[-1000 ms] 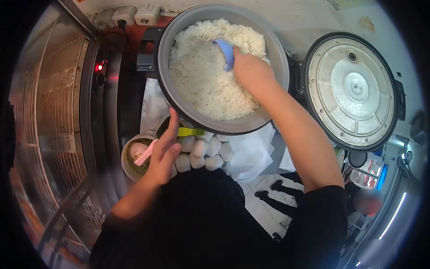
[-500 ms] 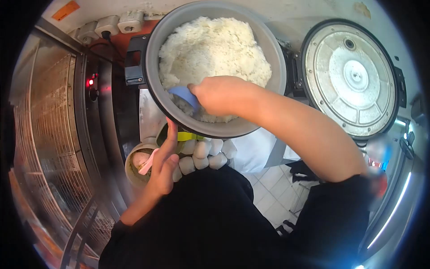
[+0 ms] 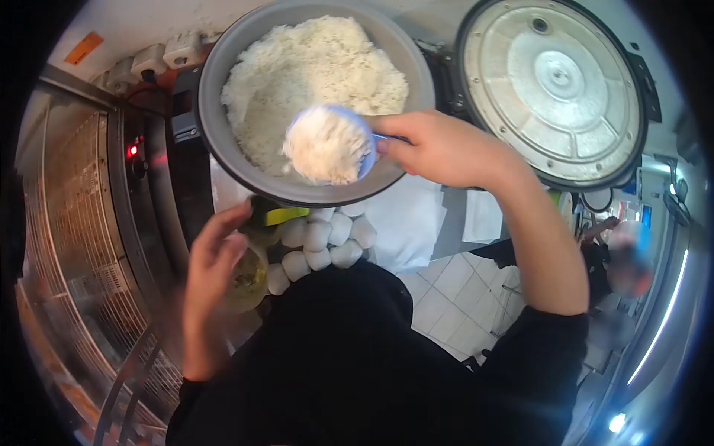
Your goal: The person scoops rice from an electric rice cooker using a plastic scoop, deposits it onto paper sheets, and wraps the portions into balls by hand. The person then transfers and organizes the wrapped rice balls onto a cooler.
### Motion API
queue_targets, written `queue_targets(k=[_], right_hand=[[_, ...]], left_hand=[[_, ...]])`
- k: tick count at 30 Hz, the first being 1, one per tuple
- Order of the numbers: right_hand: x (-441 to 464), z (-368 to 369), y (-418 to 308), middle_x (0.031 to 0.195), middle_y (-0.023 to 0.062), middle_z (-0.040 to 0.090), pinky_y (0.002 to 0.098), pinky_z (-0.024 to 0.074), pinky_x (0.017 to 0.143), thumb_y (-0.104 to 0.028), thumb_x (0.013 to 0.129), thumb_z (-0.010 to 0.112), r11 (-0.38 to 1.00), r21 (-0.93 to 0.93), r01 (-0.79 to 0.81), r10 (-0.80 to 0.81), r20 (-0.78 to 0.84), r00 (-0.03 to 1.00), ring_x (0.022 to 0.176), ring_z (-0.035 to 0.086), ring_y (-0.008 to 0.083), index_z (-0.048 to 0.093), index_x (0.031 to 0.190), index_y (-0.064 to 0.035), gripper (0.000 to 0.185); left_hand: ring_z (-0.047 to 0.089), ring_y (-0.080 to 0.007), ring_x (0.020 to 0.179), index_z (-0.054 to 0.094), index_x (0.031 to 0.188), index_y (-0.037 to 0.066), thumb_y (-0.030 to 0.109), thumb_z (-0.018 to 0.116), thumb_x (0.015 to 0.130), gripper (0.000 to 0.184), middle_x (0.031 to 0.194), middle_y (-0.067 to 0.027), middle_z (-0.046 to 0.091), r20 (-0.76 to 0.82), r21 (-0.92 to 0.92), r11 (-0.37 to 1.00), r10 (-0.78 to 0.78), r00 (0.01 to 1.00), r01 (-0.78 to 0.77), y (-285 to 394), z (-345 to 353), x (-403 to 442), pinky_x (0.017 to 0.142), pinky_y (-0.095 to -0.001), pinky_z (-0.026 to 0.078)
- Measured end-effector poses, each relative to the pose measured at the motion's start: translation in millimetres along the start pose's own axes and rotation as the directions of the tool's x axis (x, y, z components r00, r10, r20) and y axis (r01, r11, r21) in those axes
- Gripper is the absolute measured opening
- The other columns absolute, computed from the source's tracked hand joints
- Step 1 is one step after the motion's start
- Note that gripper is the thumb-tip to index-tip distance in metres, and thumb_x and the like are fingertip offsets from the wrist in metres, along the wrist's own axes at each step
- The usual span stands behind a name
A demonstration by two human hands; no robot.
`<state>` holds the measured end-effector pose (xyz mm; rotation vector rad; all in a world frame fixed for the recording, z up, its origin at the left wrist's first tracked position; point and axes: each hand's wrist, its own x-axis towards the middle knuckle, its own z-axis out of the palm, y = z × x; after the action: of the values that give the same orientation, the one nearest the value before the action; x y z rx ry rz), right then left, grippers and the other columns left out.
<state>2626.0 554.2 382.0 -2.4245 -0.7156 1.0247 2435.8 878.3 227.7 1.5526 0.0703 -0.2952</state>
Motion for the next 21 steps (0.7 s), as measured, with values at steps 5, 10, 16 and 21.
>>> queue_targets(k=[5, 10, 16, 21], right_hand=[[-86.5, 54.9, 52.3, 0.081, 0.0115, 0.067, 0.0245, 0.0384, 0.045, -0.021, 0.112, 0.047, 0.651, 0.752, -0.108, 0.241, -0.069, 0.968, 0.044, 0.046, 0.0096, 0.054, 0.135, -0.0057, 0.029], [-138.3, 160.4, 104.4, 0.078, 0.0151, 0.065, 0.0270, 0.0357, 0.040, -0.024, 0.111, 0.045, 0.185, 0.960, 0.210, 0.357, -0.265, 0.896, 0.040, 0.042, 0.0104, 0.052, 0.125, -0.0033, 0.026], [-208.6, 234.4, 161.5, 0.078, 0.0124, 0.062, 0.0291, 0.0384, 0.044, -0.022, 0.109, 0.047, 0.091, 0.936, 0.340, 0.586, -0.326, 0.742, 0.044, 0.045, 0.0114, 0.054, 0.116, -0.0007, 0.023], [-259.7, 269.7, 223.3, 0.081, 0.0126, 0.062, 0.0298, 0.0380, 0.044, -0.020, 0.108, 0.048, 0.090, 0.932, 0.352, 0.681, -0.316, 0.661, 0.043, 0.043, 0.0131, 0.053, 0.114, 0.0001, 0.022]], left_hand=[[0.072, -0.0350, 0.092, 0.069, 0.100, 0.000, 0.008, 0.060, 0.097, 0.012, 0.093, -0.0173, 0.074, 0.262, 0.418, 0.909, -0.126, 0.957, 0.005, 47.1, 37.0, 13.6, 0.084, -0.0454, 0.054], [0.065, -0.0437, 0.094, 0.068, 0.095, 0.000, 0.014, 0.058, 0.097, 0.017, 0.092, -0.0194, 0.070, 0.738, 0.471, 0.730, -0.018, 0.675, -0.495, -36.6, 196.2, 33.3, 0.086, -0.0509, 0.052], [0.039, -0.0321, 0.152, 0.063, 0.138, 0.005, 0.014, 0.053, 0.097, 0.043, 0.160, -0.0160, 0.047, 0.820, 0.573, 0.258, -0.195, 0.539, -0.778, -164.6, 335.3, 58.2, 0.124, -0.0535, 0.032], [0.017, -0.0312, 0.162, 0.035, 0.164, 0.016, 0.022, 0.047, 0.103, 0.063, 0.175, -0.0075, 0.024, 0.671, 0.722, 0.034, -0.274, 0.689, -0.691, -196.2, 363.6, 73.0, 0.130, -0.0576, 0.010]])
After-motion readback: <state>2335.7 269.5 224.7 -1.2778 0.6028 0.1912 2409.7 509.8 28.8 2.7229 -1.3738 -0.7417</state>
